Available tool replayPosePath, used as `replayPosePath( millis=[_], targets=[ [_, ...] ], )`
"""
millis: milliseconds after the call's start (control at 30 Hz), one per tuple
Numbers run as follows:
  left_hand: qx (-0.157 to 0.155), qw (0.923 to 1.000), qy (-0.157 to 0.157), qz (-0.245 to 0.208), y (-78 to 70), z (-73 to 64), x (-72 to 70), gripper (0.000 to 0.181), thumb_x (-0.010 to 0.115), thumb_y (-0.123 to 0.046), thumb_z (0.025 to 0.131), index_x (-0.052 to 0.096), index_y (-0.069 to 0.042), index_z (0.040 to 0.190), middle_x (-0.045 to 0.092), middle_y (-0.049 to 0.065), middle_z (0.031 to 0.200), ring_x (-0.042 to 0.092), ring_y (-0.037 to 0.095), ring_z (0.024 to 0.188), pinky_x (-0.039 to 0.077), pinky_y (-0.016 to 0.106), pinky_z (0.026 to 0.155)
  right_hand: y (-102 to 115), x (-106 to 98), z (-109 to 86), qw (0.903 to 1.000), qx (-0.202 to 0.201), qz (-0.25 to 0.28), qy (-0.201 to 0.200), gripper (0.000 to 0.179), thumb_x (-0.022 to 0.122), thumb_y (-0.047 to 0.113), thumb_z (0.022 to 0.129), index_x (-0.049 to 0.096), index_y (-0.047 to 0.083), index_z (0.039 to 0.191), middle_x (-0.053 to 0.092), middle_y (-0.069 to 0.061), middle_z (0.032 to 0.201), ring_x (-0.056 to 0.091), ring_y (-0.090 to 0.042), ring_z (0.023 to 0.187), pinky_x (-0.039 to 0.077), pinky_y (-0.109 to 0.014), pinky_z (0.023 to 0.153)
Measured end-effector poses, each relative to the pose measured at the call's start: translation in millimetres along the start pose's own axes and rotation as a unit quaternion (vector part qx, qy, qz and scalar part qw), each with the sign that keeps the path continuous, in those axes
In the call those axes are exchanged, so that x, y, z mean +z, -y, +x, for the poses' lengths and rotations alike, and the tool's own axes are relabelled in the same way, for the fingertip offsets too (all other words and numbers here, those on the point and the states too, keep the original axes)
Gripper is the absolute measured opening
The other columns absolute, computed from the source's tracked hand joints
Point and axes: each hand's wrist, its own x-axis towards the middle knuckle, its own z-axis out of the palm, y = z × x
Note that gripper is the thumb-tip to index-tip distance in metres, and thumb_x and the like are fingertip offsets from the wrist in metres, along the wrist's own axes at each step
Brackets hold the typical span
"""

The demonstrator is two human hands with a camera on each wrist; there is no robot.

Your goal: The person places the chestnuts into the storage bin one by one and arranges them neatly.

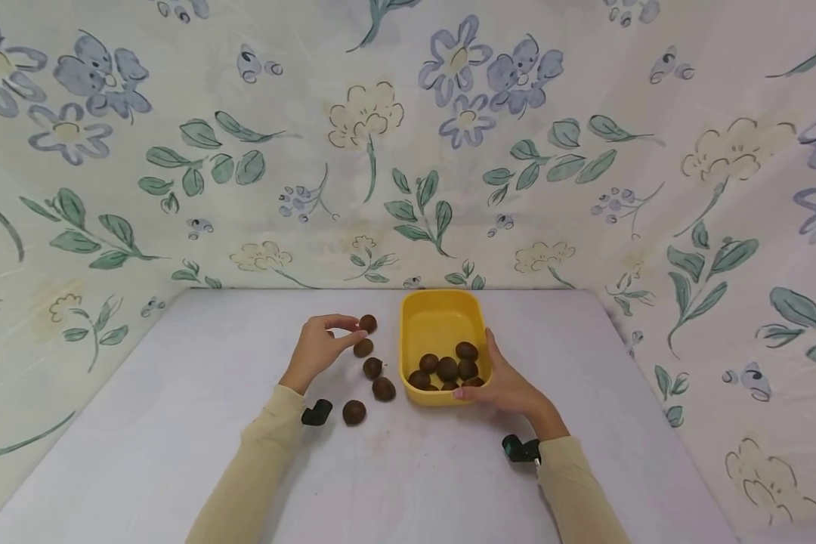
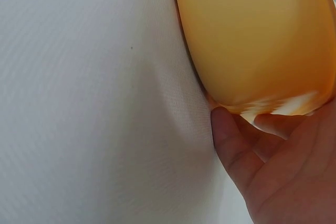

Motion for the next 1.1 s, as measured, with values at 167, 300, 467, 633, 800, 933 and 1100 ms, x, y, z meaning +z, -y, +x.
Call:
replayPosePath(
  millis=[167, 300, 467, 633, 800, 933, 1100],
  targets=[
    [-0.012, 0.9998, -0.013, 0.004, 13.1, 3.3, 0.6, 0.039, 0.079, -0.029, 0.091, 0.075, -0.002, 0.118, 0.078, 0.014, 0.113, 0.065, 0.032, 0.120, 0.051, 0.050, 0.101, 0.6, 0.1, -0.2, 1.0000, -0.006, 0.003, -0.001, 0.138, 0.084, 0.053, 0.078, -0.017, 0.019, 0.165, -0.003, -0.015, 0.176, 0.009, -0.043, 0.161, 0.017, -0.068, 0.124],
    [-0.019, 0.9995, -0.021, 0.014, 20.4, 5.5, 2.7, 0.037, 0.080, -0.027, 0.090, 0.076, -0.002, 0.117, 0.078, 0.014, 0.111, 0.067, 0.034, 0.116, 0.052, 0.050, 0.098, -1.0, -0.3, -0.9, 0.9999, -0.009, 0.007, 0.000, 0.136, 0.084, 0.050, 0.079, -0.017, 0.019, 0.165, -0.003, -0.015, 0.176, 0.008, -0.043, 0.161, 0.016, -0.068, 0.124],
    [-0.029, 0.9990, -0.020, 0.029, 23.4, 6.9, 4.6, 0.036, 0.081, -0.026, 0.089, 0.077, -0.002, 0.115, 0.079, 0.015, 0.110, 0.071, 0.032, 0.107, 0.055, 0.047, 0.091, -4.1, -1.5, -1.6, 0.9999, -0.014, 0.004, -0.004, 0.137, 0.084, 0.052, 0.079, -0.017, 0.018, 0.165, -0.003, -0.015, 0.176, 0.009, -0.044, 0.161, 0.016, -0.069, 0.124],
    [-0.058, 0.9972, -0.009, 0.047, 23.2, 6.7, 6.9, 0.037, 0.081, -0.029, 0.088, 0.077, -0.004, 0.115, 0.079, 0.013, 0.110, 0.072, 0.029, 0.099, 0.056, 0.043, 0.084, -3.9, -2.0, -2.1, 0.9998, -0.015, 0.010, -0.003, 0.138, 0.085, 0.052, 0.077, -0.017, 0.017, 0.165, -0.002, -0.016, 0.176, 0.011, -0.044, 0.161, 0.017, -0.068, 0.124],
    [-0.068, 0.9953, 0.002, 0.069, 24.4, 7.3, 10.4, 0.037, 0.080, -0.031, 0.088, 0.077, -0.006, 0.115, 0.078, 0.011, 0.111, 0.072, 0.028, 0.099, 0.056, 0.045, 0.086, -2.0, -1.6, -3.8, 0.9999, -0.009, 0.007, -0.004, 0.137, 0.085, 0.052, 0.078, -0.016, 0.018, 0.165, -0.002, -0.016, 0.176, 0.011, -0.044, 0.161, 0.017, -0.069, 0.124],
    [-0.069, 0.9937, 0.009, 0.087, 25.0, 7.2, 13.7, 0.037, 0.082, -0.031, 0.086, 0.077, -0.007, 0.114, 0.078, 0.010, 0.109, 0.072, 0.027, 0.096, 0.055, 0.045, 0.085, -0.6, -0.8, -3.6, 0.9999, -0.009, 0.010, -0.003, 0.136, 0.084, 0.050, 0.079, -0.016, 0.018, 0.165, -0.002, -0.016, 0.176, 0.010, -0.044, 0.161, 0.016, -0.069, 0.124],
    [-0.072, 0.9912, 0.019, 0.110, 22.2, 6.9, 17.5, 0.039, 0.085, -0.030, 0.083, 0.077, -0.007, 0.114, 0.079, 0.008, 0.106, 0.071, 0.024, 0.092, 0.055, 0.046, 0.085, 0.2, 0.5, -1.7, 0.9999, -0.008, 0.011, -0.003, 0.137, 0.085, 0.050, 0.078, -0.016, 0.018, 0.165, -0.002, -0.015, 0.176, 0.010, -0.044, 0.161, 0.017, -0.068, 0.124]
  ],
)
